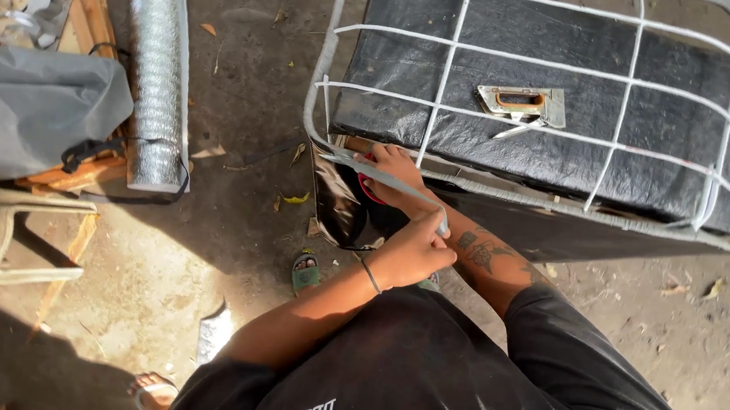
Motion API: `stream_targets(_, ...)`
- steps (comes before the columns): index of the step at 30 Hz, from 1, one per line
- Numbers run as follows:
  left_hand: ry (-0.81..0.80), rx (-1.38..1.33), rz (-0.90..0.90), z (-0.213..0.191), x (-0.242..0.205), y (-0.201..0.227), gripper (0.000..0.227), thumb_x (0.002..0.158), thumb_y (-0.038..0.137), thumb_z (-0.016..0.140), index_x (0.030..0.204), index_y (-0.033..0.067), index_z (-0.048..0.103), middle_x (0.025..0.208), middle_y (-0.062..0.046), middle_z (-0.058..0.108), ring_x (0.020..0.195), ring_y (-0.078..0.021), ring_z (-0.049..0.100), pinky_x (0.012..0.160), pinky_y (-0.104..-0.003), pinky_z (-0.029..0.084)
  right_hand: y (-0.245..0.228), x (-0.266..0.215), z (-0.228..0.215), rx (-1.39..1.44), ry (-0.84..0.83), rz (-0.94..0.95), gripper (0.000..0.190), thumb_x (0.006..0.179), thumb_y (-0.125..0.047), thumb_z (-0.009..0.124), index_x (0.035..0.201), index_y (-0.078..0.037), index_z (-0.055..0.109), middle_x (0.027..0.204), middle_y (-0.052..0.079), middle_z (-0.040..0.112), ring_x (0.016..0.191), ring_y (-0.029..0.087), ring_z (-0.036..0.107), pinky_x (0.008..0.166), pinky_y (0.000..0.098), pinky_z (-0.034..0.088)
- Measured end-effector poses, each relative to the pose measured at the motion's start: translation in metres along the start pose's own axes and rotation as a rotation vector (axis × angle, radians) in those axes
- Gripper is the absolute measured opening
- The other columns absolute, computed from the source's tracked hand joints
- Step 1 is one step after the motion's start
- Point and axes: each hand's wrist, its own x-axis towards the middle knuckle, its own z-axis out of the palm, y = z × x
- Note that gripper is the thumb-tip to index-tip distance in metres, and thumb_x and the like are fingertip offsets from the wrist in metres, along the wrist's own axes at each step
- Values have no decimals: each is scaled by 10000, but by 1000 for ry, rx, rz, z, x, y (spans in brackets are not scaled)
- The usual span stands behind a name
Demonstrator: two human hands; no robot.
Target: Stapling a black plastic sheet onto a metal-caged container and trimming the excess with scissors
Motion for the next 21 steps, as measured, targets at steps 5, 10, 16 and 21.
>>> stream_targets(5,-211,238,8,-46,-51,23,596,816,184,576,1305,-142,478,1332,-266,535,1177,-326,626,929,-457,572,-13,16,25,-64,117,-10,517,887,-418,723,1352,-203,661,1150,68,525,1054,324,576,942,463,480)
stream_targets(10,-296,294,28,-76,-84,23,788,798,209,588,1453,-156,346,1380,-252,492,1255,-299,608,1010,-434,545,-29,15,41,-139,310,37,343,909,-355,710,1211,-195,731,1035,30,525,904,264,588,786,396,506)
stream_targets(16,-243,113,254,-85,-88,-18,539,779,163,626,1239,-72,473,1191,-257,533,1077,-325,672,970,-432,550,-52,23,50,-150,250,138,394,896,-332,765,1262,-201,700,1038,55,489,889,269,568,839,422,509)
stream_targets(21,-5,-15,515,-100,-110,-10,660,857,81,624,1412,-161,360,1195,-258,526,1130,-318,641,1052,-431,494,-61,19,27,-157,219,253,395,820,-368,807,1178,-228,714,1040,39,545,939,270,584,870,426,521)
